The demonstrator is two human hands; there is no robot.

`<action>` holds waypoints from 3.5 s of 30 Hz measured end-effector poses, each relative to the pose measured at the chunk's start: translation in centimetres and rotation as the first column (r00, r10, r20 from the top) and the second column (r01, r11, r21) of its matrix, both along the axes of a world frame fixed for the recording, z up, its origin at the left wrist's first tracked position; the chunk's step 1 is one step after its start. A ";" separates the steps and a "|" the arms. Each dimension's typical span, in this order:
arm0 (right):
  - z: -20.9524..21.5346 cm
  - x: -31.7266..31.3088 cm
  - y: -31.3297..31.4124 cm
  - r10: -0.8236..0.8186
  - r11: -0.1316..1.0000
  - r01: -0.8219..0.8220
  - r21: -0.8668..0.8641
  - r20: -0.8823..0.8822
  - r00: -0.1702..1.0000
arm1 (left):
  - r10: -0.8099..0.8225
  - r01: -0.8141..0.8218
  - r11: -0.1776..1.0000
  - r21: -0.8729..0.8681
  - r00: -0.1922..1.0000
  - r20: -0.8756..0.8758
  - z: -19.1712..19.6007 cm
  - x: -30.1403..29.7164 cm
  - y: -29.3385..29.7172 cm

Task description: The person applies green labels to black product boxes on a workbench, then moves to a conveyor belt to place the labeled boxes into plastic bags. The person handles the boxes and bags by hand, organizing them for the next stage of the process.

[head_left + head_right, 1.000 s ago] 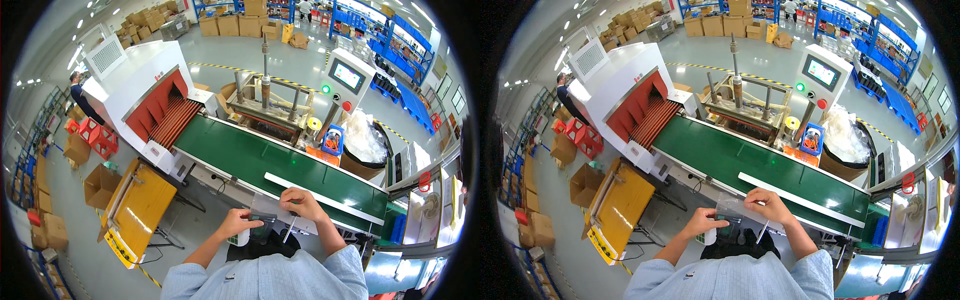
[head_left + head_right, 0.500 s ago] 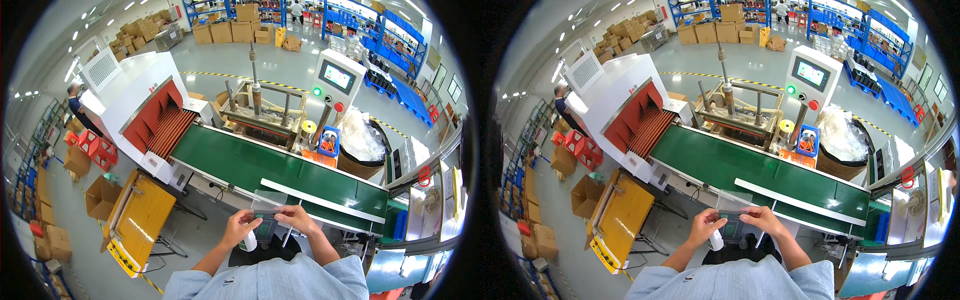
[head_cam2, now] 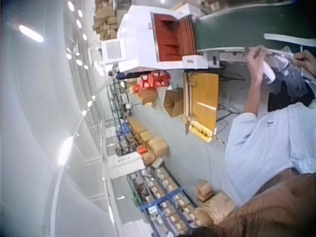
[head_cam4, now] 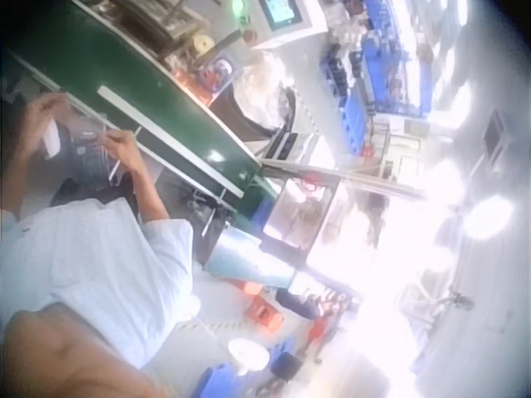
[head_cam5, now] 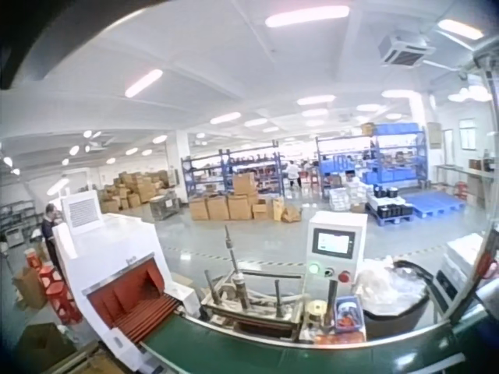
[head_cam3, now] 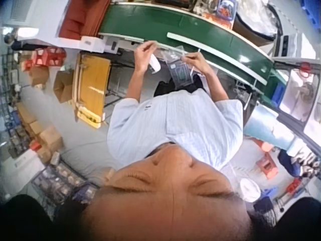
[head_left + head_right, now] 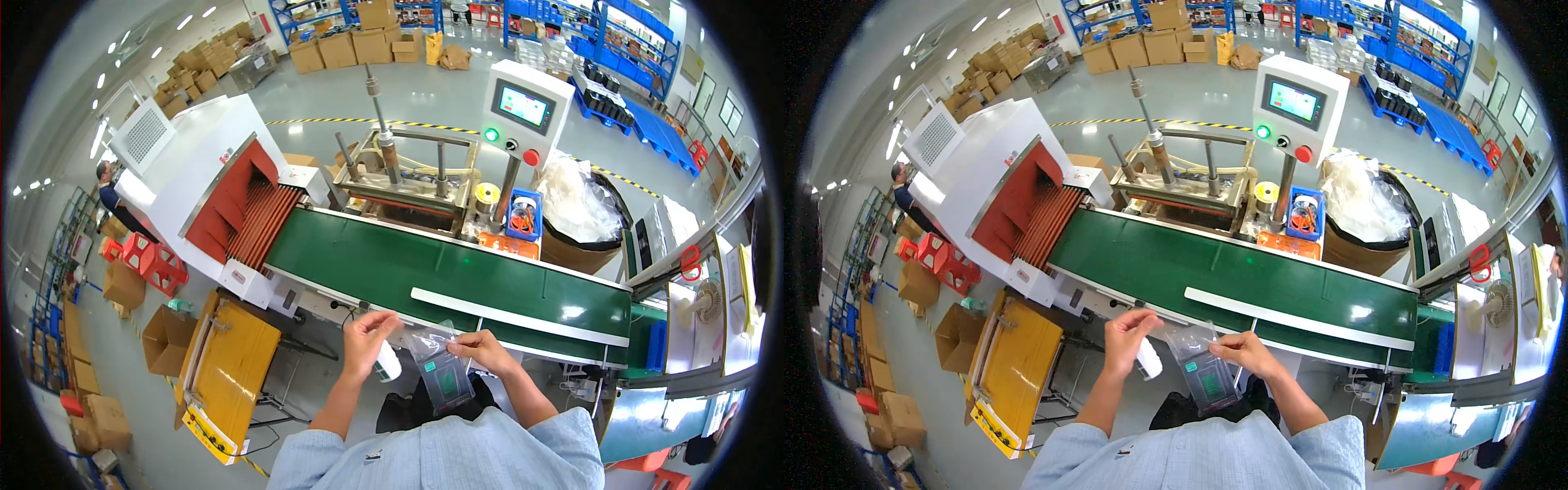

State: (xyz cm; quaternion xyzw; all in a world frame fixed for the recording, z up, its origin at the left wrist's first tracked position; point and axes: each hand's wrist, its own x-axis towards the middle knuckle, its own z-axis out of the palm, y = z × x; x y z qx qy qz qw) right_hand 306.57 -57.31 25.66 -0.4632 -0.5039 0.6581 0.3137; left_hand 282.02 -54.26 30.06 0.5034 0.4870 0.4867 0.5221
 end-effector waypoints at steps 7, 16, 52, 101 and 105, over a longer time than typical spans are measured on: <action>-1.0 1.8 0.3 -0.147 0.989 0.144 -0.041 -0.088 0.985 | -0.361 0.341 0.895 -0.288 0.932 -0.021 -2.8 3.3 0.1; -3.3 5.0 1.5 -0.177 0.970 0.160 -0.182 -0.082 0.981 | -0.240 0.227 0.963 -0.143 0.968 -0.076 -3.2 7.3 2.2; -8.8 21.1 11.3 -0.753 0.657 0.735 0.167 0.104 0.650 | 0.055 -0.026 0.943 -0.330 0.995 0.079 -8.2 14.6 5.5; -9.9 -11.0 -10.0 0.228 0.974 -0.225 -0.037 0.138 0.964 | 0.671 0.203 0.612 -0.765 0.380 0.637 -18.9 -5.1 -18.9; -8.7 -12.7 -12.3 0.212 0.975 -0.221 0.024 0.194 0.958 | 0.689 0.180 0.579 -0.795 0.413 0.596 -20.7 -7.5 -22.0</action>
